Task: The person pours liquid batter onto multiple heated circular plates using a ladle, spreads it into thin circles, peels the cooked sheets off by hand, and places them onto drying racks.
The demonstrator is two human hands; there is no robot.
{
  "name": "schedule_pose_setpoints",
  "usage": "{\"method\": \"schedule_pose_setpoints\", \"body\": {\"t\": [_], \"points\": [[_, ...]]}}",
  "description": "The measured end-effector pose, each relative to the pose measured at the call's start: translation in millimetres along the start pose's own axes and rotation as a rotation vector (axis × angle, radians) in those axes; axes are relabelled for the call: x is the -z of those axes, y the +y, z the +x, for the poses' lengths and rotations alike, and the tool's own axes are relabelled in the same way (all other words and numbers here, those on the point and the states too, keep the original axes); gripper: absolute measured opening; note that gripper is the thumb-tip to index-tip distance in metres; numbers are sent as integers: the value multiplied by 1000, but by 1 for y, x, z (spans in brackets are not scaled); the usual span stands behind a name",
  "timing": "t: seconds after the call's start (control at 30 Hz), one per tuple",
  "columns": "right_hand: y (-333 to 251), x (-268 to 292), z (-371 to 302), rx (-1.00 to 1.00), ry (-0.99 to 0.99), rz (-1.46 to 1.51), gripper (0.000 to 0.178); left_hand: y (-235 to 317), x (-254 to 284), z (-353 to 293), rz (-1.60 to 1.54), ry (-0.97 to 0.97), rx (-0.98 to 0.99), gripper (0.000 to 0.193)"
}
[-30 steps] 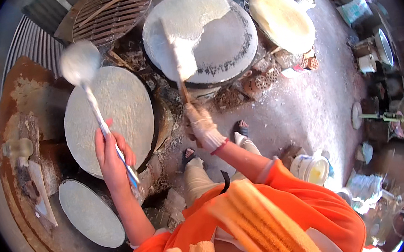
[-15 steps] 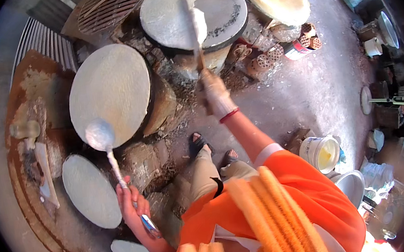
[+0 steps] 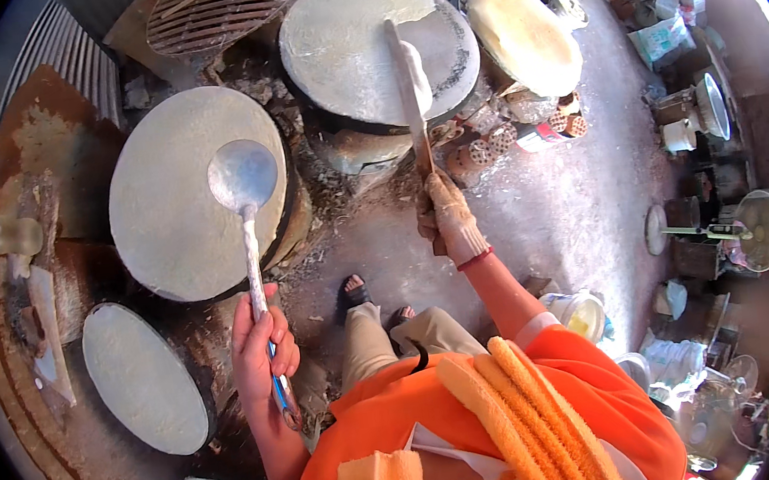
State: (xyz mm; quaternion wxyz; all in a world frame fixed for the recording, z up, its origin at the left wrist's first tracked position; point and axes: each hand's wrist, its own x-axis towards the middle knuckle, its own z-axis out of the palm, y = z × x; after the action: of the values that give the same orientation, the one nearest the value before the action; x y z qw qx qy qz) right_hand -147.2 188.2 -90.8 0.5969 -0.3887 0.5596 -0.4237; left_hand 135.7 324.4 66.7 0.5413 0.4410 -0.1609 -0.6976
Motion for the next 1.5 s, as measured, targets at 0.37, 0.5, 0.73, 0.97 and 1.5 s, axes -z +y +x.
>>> {"method": "schedule_pose_setpoints", "body": {"t": [0.37,0.5,0.73,0.97,1.5], "points": [[27,45,1,84,-191,-155,33,-22,-76,33,86,88,-6,27],[-26,114,26,-135,-261,26,31,-41,-119,30,175,128,-34,29],[-57,119,49,-118,-292,-81,30,-62,-168,21,-290,50,-303,32],[-82,161,31,-308,-282,-458,40,-89,-137,46,-189,112,-160,29],[-172,231,178,-146,-436,-782,35,-100,-243,103,-196,250,-127,30]]}}
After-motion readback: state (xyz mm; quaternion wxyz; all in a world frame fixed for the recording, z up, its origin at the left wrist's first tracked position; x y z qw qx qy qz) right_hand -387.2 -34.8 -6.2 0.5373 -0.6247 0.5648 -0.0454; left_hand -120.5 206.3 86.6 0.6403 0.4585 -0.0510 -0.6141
